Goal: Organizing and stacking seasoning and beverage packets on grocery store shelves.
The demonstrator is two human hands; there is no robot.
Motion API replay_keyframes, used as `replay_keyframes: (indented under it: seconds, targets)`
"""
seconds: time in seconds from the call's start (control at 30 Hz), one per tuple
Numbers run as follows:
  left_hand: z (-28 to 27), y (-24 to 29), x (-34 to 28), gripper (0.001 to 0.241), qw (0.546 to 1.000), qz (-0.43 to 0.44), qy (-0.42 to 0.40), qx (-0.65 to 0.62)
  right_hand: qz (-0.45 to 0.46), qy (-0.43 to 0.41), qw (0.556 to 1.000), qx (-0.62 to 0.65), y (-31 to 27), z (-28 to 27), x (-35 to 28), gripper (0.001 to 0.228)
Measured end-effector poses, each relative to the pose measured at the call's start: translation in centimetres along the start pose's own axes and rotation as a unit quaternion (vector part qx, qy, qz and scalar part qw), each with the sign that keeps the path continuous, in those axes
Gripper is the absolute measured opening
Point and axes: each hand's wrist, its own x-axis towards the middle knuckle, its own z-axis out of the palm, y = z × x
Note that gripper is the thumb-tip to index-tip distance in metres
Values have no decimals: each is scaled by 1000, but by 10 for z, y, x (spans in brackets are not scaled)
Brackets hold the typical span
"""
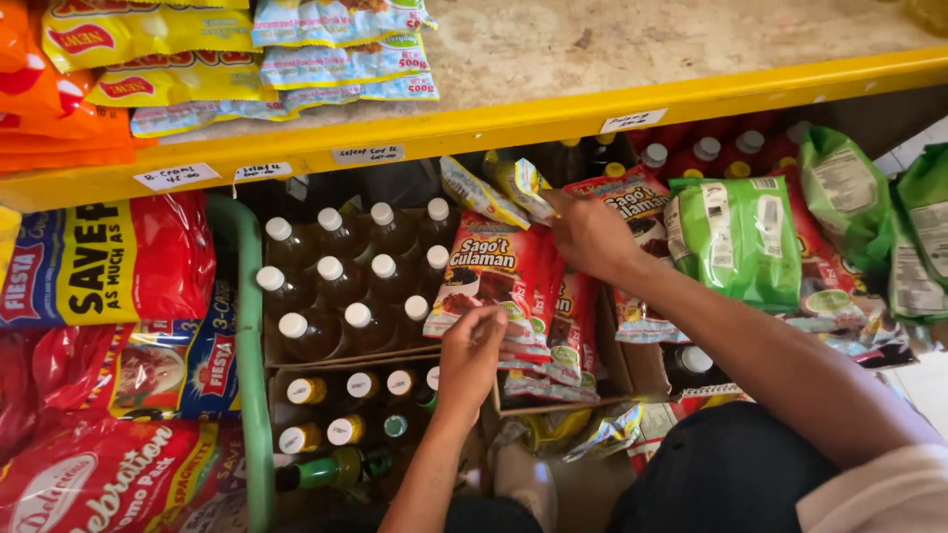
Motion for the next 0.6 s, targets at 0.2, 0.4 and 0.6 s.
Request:
replay_keyframes:
  seconds: [0.2,0.4,0.6]
  targets:
    - [-10,-19,10,45,1000,1,10,-26,-106,60,991,-55,-53,-66,-33,39]
    - [1,48,-8,80,922,-67,-197,-326,-222,-35,969,-106,-125,-103,-81,41]
    - [-28,33,-7,50,923,-95,-158,-339,-364,-208,907,27,-137,-101,-77,46]
